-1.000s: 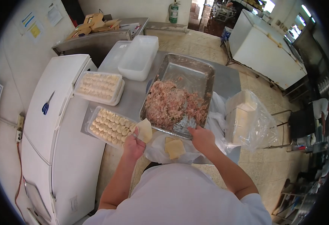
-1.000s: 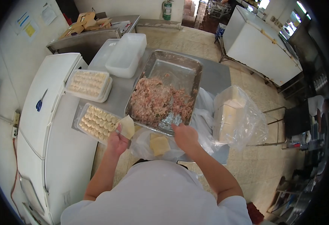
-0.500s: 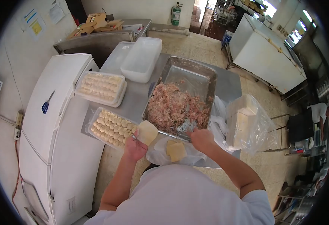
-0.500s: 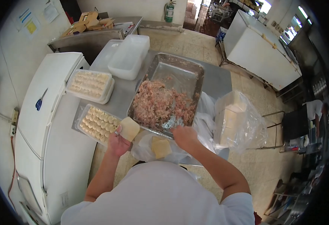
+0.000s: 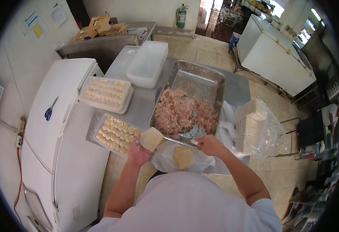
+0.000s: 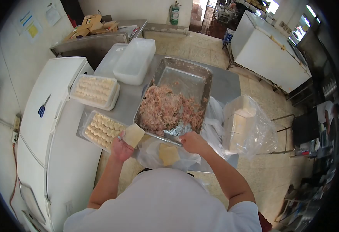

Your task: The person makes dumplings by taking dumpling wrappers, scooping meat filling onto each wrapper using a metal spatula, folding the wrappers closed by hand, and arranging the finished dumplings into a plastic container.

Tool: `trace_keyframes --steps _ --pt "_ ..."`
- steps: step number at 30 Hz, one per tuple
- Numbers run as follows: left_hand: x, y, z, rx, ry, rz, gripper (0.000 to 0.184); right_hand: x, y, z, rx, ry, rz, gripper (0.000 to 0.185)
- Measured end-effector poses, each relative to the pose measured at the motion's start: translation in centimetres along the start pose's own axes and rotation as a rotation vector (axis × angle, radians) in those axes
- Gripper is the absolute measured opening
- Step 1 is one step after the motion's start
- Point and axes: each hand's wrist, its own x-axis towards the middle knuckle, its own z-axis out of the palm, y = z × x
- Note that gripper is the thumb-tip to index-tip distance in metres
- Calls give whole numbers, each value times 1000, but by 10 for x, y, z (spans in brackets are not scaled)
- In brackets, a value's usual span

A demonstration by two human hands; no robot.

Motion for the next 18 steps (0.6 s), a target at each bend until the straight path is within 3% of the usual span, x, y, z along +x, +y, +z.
trace_keyframes --steps 2,8,11,14,18 --pt "5 3 0 9 3 17 47 3 9 7 206 -20 -25 29" --pt "34 -11 10 92 50 9 44 -21 -32 26 382 278 -88 29" --pt "43 -30 31 106 91 -17 50 -27 -58 32 10 462 -240 36" --pt "53 -39 52 -98 205 53 51 -22 -59 48 -209 607 -258 47" --pt "62 -35 39 -19 217 94 49 -40 -52 40 -253 607 -234 49"
